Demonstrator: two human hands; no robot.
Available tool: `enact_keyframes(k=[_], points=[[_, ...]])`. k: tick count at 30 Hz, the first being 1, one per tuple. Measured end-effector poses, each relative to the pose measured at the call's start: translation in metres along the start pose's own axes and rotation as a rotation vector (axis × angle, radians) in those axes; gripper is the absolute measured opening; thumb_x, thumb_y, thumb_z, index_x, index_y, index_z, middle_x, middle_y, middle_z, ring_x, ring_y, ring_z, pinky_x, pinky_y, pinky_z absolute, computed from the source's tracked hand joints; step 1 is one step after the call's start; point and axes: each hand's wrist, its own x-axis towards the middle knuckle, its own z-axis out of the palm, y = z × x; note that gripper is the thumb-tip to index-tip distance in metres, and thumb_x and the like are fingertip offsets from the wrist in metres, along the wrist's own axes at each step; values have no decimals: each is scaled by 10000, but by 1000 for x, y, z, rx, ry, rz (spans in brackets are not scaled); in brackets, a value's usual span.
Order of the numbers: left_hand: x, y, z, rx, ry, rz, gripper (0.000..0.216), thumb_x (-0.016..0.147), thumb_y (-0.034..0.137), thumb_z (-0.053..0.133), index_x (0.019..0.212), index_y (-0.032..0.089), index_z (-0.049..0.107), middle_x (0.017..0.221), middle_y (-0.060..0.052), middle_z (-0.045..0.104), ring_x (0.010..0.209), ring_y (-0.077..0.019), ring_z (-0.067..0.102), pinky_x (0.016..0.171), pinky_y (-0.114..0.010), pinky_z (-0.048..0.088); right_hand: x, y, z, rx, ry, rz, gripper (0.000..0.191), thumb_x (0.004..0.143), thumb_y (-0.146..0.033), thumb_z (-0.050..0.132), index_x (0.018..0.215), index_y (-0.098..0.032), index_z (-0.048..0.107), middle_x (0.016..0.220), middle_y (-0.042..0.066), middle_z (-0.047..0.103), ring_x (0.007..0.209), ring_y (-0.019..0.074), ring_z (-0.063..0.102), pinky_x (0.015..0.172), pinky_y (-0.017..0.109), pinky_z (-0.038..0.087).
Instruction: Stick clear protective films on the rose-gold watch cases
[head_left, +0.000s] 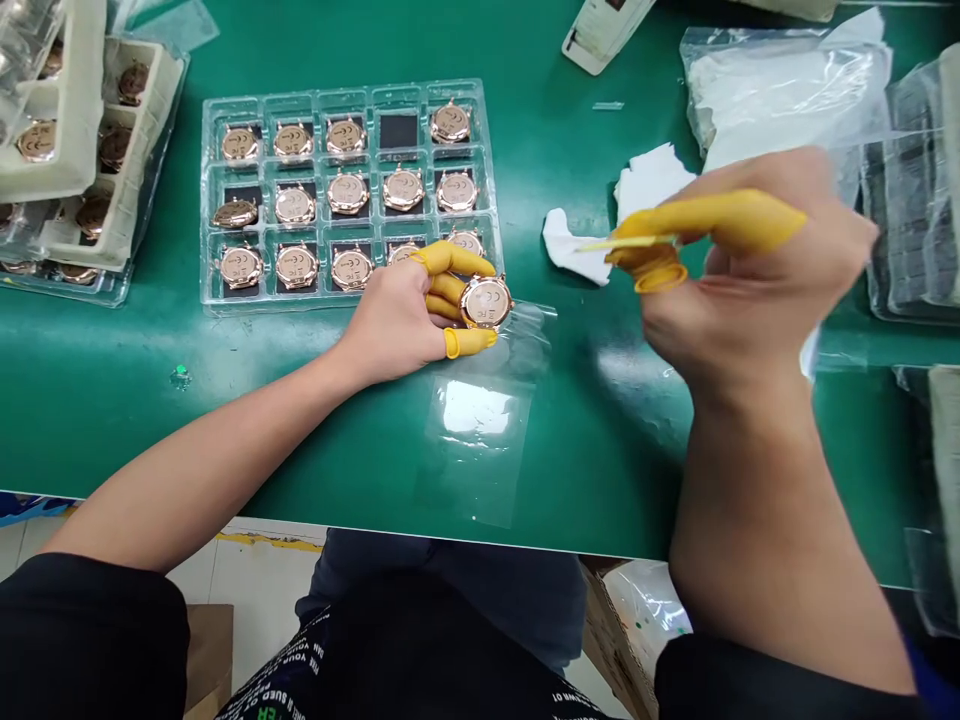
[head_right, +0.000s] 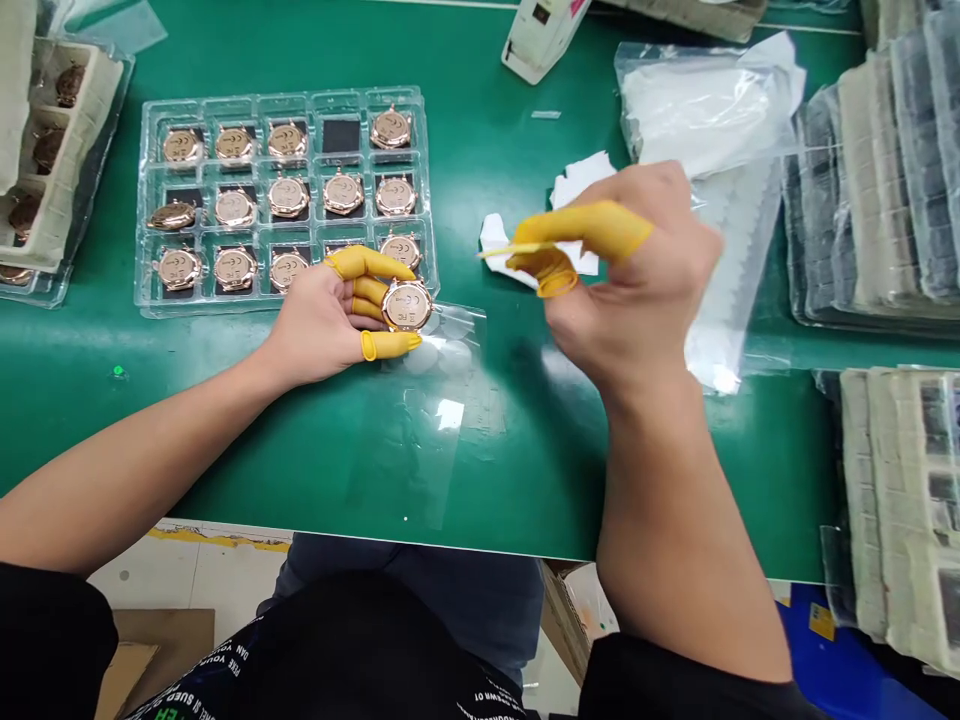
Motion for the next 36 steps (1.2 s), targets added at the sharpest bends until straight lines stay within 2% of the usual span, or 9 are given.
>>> enact_keyframes(k=[2,7,13,21,26,29,32,34,36], points=[[0,-1,0,-11,-10,2,548,611,195,891,1122,199,693,832,25,737,716,-138,742,671,-276,658,-1,-13,2,57,-30,-65,113,947,-290,685,900,-343,773,848,59,685,838,259,666,781,503,526],[-1,0,0,-32,-19,-9,540,611,186,901,1109,206,694,839,26,743,744,-157,762,699,-301,675,-6,-33,23,71,-251,83,147,914,-303,652,832,-355,763,864,46,700,856,275,640,867,573,536],[-1,-2,1,-71,-45,-20,513,619,138,889,1090,203,696,838,24,752,771,-170,777,712,-314,682,-12,-35,36,136,-258,208,149,897,-280,697,749,-303,699,890,99,648,1049,359,622,1013,686,448],[0,-2,1,-38,-32,-15,503,614,103,900,1069,211,716,835,20,750,783,-197,787,702,-341,681,-16,-39,49,113,-195,221,251,895,-286,687,671,-275,576,910,108,637,1087,361,604,991,679,466],[-1,2,-1,-33,-50,-33,526,617,109,900,1100,196,712,815,14,744,783,-197,783,713,-344,685,-14,-36,44,81,-170,320,105,935,-394,693,874,-311,710,929,97,608,1143,357,602,1011,633,505],[-1,5,-2,-25,-35,-46,543,617,124,897,1121,186,707,839,3,754,785,-182,781,704,-312,682,-10,-18,27,97,-113,348,158,984,-452,654,1012,-333,754,967,87,606,1107,335,612,984,601,522],[0,6,-3,-19,-28,-47,557,610,149,907,1127,185,701,858,0,762,783,-169,781,695,-283,677,-7,-1,14,-2,-148,314,191,974,-436,687,1102,-326,776,1030,99,642,1091,337,593,1029,629,472],[0,6,-4,-18,-36,-38,565,611,166,919,1131,192,699,855,6,759,772,-163,779,691,-275,675,-7,2,15,-33,-133,316,269,951,-431,736,1196,-323,755,1117,113,672,1147,342,570,1075,625,437],[0,5,-4,-31,-48,-33,564,617,175,926,1133,201,698,849,12,757,762,-160,779,687,-271,673,-10,-5,23,101,-129,387,366,936,-456,772,1276,-339,704,1122,92,704,1099,304,590,1039,558,479]])
